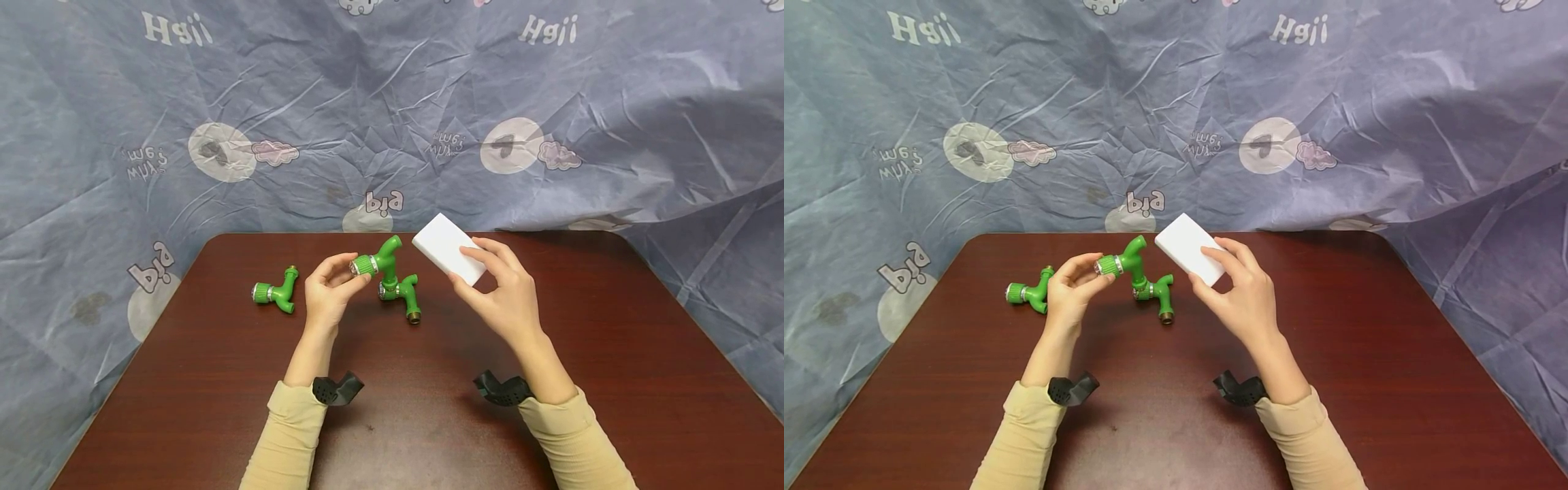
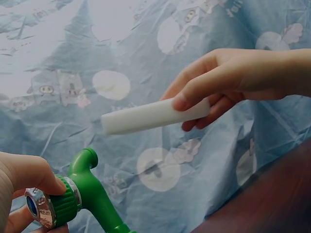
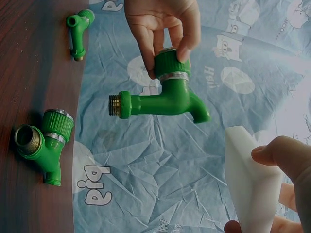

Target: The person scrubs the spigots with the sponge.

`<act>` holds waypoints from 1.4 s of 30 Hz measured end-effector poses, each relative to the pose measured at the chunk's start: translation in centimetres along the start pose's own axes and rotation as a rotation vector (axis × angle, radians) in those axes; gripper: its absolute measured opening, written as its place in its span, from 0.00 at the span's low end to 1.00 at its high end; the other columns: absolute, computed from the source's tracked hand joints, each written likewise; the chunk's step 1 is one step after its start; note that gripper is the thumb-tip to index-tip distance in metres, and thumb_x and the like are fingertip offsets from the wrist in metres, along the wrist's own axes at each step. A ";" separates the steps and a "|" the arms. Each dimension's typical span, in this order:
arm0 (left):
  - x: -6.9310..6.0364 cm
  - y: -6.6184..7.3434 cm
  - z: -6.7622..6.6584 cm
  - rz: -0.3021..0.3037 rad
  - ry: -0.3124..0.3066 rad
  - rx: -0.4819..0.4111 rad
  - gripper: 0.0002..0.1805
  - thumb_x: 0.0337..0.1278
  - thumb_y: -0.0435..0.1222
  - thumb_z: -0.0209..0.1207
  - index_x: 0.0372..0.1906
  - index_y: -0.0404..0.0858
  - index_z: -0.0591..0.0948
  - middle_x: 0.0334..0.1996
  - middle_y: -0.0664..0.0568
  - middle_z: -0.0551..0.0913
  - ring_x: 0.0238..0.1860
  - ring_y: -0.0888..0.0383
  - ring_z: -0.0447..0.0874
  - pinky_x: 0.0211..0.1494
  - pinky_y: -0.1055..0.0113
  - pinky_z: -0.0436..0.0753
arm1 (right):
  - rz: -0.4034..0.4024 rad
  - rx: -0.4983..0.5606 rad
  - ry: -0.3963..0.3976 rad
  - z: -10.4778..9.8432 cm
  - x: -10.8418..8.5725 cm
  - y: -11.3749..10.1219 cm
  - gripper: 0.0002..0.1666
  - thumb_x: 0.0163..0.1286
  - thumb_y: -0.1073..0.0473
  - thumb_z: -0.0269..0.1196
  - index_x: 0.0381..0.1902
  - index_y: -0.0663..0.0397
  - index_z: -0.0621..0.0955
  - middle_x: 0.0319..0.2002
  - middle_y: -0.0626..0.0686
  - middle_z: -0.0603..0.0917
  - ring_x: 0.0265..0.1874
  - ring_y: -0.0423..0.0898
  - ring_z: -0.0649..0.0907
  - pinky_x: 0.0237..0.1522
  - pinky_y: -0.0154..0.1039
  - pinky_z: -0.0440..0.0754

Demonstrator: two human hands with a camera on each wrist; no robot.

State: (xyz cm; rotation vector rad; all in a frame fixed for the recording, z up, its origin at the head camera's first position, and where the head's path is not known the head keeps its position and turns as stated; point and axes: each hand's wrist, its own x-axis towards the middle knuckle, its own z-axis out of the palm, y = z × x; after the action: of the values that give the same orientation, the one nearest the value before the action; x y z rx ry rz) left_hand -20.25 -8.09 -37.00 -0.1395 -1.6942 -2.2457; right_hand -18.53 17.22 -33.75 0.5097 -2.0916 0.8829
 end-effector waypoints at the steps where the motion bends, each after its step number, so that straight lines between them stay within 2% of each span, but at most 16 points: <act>1: 0.1 -0.1 -0.2 0.005 0.010 -0.002 0.23 0.37 0.17 0.65 0.47 0.26 0.79 0.38 0.49 0.81 0.36 0.57 0.84 0.38 0.68 0.83 | -0.001 0.001 0.000 0.0 0.0 0.0 0.21 0.46 0.58 0.73 0.42 0.52 0.85 0.48 0.52 0.81 0.46 0.49 0.80 0.37 0.38 0.74; 11: 0.8 -1.0 -1.6 -0.012 0.107 -0.009 0.23 0.38 0.19 0.68 0.47 0.27 0.80 0.37 0.51 0.82 0.39 0.53 0.83 0.37 0.69 0.82 | 0.000 -0.001 -0.013 0.0 0.1 0.0 0.21 0.46 0.58 0.73 0.42 0.53 0.85 0.48 0.53 0.81 0.45 0.50 0.81 0.37 0.40 0.74; 16: 1.1 -1.8 -2.1 -0.033 0.144 -0.001 0.23 0.39 0.20 0.68 0.48 0.27 0.79 0.38 0.50 0.81 0.39 0.56 0.82 0.37 0.71 0.81 | 0.006 -0.004 -0.021 0.0 0.1 0.0 0.21 0.47 0.58 0.73 0.42 0.52 0.85 0.48 0.52 0.81 0.45 0.49 0.80 0.37 0.40 0.74; 20: 1.2 -2.4 -2.6 -0.052 0.151 0.028 0.23 0.39 0.18 0.66 0.48 0.27 0.79 0.41 0.49 0.81 0.40 0.58 0.81 0.38 0.71 0.81 | 0.007 -0.001 -0.024 0.0 0.1 0.0 0.21 0.47 0.58 0.73 0.42 0.53 0.85 0.48 0.52 0.81 0.45 0.49 0.80 0.37 0.39 0.74; 25: 1.3 -3.3 -3.2 -0.085 0.158 0.060 0.24 0.37 0.16 0.62 0.47 0.27 0.79 0.44 0.46 0.81 0.45 0.53 0.79 0.40 0.71 0.81 | 0.007 0.001 -0.024 -0.1 0.1 0.0 0.21 0.47 0.59 0.73 0.42 0.53 0.85 0.48 0.52 0.81 0.45 0.49 0.80 0.36 0.39 0.74; 31: 1.4 -4.2 -3.7 -0.120 0.156 0.069 0.23 0.39 0.18 0.64 0.48 0.27 0.79 0.43 0.49 0.81 0.49 0.52 0.78 0.42 0.72 0.80 | 0.008 -0.003 -0.027 -0.1 0.2 0.0 0.21 0.47 0.58 0.73 0.42 0.52 0.85 0.48 0.52 0.81 0.45 0.49 0.80 0.37 0.38 0.74; 36: 1.4 -4.7 -4.0 -0.144 0.156 0.039 0.23 0.39 0.20 0.66 0.47 0.27 0.79 0.38 0.52 0.81 0.46 0.55 0.79 0.41 0.71 0.81 | 0.007 -0.001 -0.027 -0.1 0.1 0.0 0.21 0.47 0.58 0.73 0.42 0.52 0.85 0.48 0.52 0.81 0.45 0.49 0.80 0.37 0.39 0.74; 42: 1.6 -5.4 -4.5 -0.211 0.143 0.010 0.22 0.40 0.19 0.64 0.46 0.33 0.80 0.39 0.52 0.80 0.39 0.59 0.79 0.39 0.71 0.82 | 0.009 0.002 -0.027 -0.1 0.1 0.1 0.21 0.47 0.58 0.73 0.42 0.52 0.85 0.47 0.51 0.81 0.45 0.49 0.80 0.37 0.38 0.74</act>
State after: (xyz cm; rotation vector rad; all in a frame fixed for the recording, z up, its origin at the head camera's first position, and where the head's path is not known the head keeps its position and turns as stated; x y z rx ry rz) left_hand -22.90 -11.38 -42.90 0.2075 -1.7132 -2.3312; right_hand -18.56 17.33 -33.67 0.5165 -2.1194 0.8880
